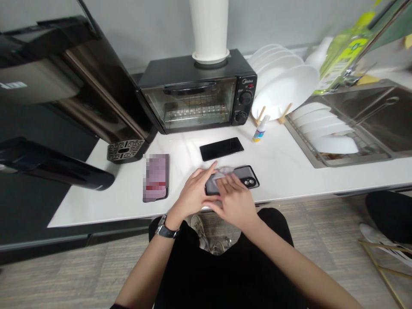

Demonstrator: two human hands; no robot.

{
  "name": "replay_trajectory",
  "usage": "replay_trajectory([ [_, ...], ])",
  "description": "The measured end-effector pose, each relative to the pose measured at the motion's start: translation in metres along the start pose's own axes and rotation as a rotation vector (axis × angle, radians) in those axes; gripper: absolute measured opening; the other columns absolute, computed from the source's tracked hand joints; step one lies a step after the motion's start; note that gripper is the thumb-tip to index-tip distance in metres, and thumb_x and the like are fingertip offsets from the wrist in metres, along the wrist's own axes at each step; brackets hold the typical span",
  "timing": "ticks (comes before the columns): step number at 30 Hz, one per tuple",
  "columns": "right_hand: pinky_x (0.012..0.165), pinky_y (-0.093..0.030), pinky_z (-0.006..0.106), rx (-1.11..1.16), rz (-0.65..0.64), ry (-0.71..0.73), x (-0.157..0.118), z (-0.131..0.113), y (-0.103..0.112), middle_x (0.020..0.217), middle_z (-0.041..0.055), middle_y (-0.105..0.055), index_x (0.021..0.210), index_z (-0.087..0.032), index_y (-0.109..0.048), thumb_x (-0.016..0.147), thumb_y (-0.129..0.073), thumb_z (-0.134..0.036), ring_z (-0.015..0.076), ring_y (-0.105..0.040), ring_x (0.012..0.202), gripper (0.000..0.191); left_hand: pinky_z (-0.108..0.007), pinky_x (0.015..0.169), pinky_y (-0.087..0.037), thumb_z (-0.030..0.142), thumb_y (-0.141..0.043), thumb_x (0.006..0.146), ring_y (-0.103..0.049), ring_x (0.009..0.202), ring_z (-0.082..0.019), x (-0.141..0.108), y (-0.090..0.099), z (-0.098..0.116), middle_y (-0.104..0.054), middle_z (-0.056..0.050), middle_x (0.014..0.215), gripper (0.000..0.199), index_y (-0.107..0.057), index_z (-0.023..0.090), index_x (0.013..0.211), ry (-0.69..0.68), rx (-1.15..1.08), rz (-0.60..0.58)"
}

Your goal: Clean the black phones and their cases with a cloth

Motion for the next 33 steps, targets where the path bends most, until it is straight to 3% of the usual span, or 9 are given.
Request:
replay_trajectory([
  [3, 0.113, -0.051, 0.051, 0.164, -0.045, 0.082, 0.002, -0.023, -0.007, 0.112, 0.0211, -0.077, 0.117, -0.007, -0.071, 0.094, -0.054, -0.075, 0.0343, -0.071, 0.119, 0.074, -0.044, 0.111, -0.046, 0.015, -0.069, 0.090, -0.057, 0.125, -0.027, -0.002, 0.001, 0.001, -0.064, -0.005, 0.148, 0.097, -0.016, 0.031, 0.169, -0.002, 0.002, 0.000],
  [5, 0.114, -0.050, 0.050, 0.208, -0.067, 0.121, -0.006, -0.019, -0.001, 0.118, 0.0183, -0.078, 0.120, -0.010, -0.070, 0.097, -0.055, -0.071, 0.0319, -0.068, 0.126, 0.067, -0.044, 0.112, -0.045, 0.023, -0.074, 0.089, -0.056, 0.126, -0.027, -0.003, 0.001, 0.002, -0.063, -0.005, 0.149, 0.100, -0.015, 0.032, 0.169, 0.002, 0.006, -0.009],
  [11, 0.113, -0.050, 0.050, 0.028, -0.053, 0.072, -0.044, 0.045, 0.040, 0.124, 0.0118, -0.078, 0.125, -0.016, -0.069, 0.106, -0.054, -0.050, 0.0278, -0.071, 0.125, 0.042, -0.047, 0.113, -0.042, 0.043, -0.088, 0.081, -0.053, 0.129, -0.030, -0.005, 0.000, 0.002, -0.060, -0.004, 0.152, 0.116, -0.013, 0.036, 0.169, 0.034, 0.028, -0.014],
  [15, 0.116, -0.047, 0.055, -0.152, 0.018, -0.025, -0.046, 0.067, 0.047, 0.131, 0.0179, -0.074, 0.135, -0.010, -0.065, 0.106, -0.054, -0.050, 0.0328, -0.070, 0.125, 0.050, -0.047, 0.113, -0.043, 0.041, -0.089, 0.080, -0.054, 0.130, -0.030, -0.002, -0.002, 0.002, -0.060, -0.003, 0.153, 0.116, -0.013, 0.038, 0.168, 0.030, -0.001, -0.026],
  [18, 0.114, -0.049, 0.054, -0.094, 0.038, -0.060, -0.027, 0.042, 0.026, 0.125, 0.0216, -0.075, 0.129, -0.006, -0.067, 0.101, -0.054, -0.062, 0.0359, -0.071, 0.121, 0.064, -0.047, 0.114, -0.044, 0.040, -0.086, 0.083, -0.054, 0.131, -0.030, 0.000, -0.003, 0.002, -0.060, -0.005, 0.152, 0.114, -0.012, 0.035, 0.169, 0.015, -0.016, -0.028],
  [22, 0.110, -0.054, 0.047, 0.114, 0.030, 0.029, 0.000, -0.016, -0.002, 0.112, 0.0208, -0.078, 0.115, -0.006, -0.071, 0.102, -0.052, -0.063, 0.0319, -0.075, 0.110, 0.061, -0.044, 0.110, -0.047, 0.019, -0.072, 0.089, -0.058, 0.124, -0.028, -0.001, -0.003, -0.003, -0.065, -0.005, 0.147, 0.103, -0.010, 0.034, 0.170, 0.017, -0.009, -0.022],
  [24, 0.111, -0.054, 0.046, 0.174, 0.014, 0.059, 0.001, -0.026, -0.004, 0.114, 0.0204, -0.078, 0.114, -0.007, -0.072, 0.102, -0.054, -0.059, 0.0310, -0.074, 0.113, 0.056, -0.043, 0.110, -0.047, 0.015, -0.069, 0.087, -0.058, 0.124, -0.027, -0.002, -0.002, -0.004, -0.064, -0.004, 0.147, 0.103, -0.010, 0.034, 0.170, 0.031, -0.009, -0.017],
  [29, 0.116, -0.049, 0.050, 0.135, -0.040, 0.066, -0.034, 0.019, 0.027, 0.123, 0.0108, -0.079, 0.122, -0.017, -0.070, 0.107, -0.052, -0.045, 0.0264, -0.072, 0.123, 0.036, -0.046, 0.112, -0.044, 0.034, -0.089, 0.080, -0.054, 0.129, -0.030, -0.005, 0.000, -0.002, -0.062, -0.005, 0.149, 0.119, -0.011, 0.036, 0.169, 0.056, 0.003, -0.013],
  [33, 0.119, -0.043, 0.060, -0.118, -0.014, -0.036, -0.053, 0.070, 0.052, 0.135, 0.0127, -0.074, 0.133, -0.014, -0.066, 0.106, -0.055, -0.039, 0.0346, -0.059, 0.140, 0.039, -0.046, 0.113, -0.043, 0.039, -0.092, 0.078, -0.054, 0.128, -0.030, -0.003, 0.000, 0.002, -0.062, -0.003, 0.151, 0.122, -0.010, 0.037, 0.169, 0.046, 0.008, -0.014],
])
Point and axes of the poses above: each hand's wrist, its own x-axis towards the middle knuckle, its own y-axis out of the back of the hand, z = x × y, the point moved 8 cm from there along x, towards the middle knuckle
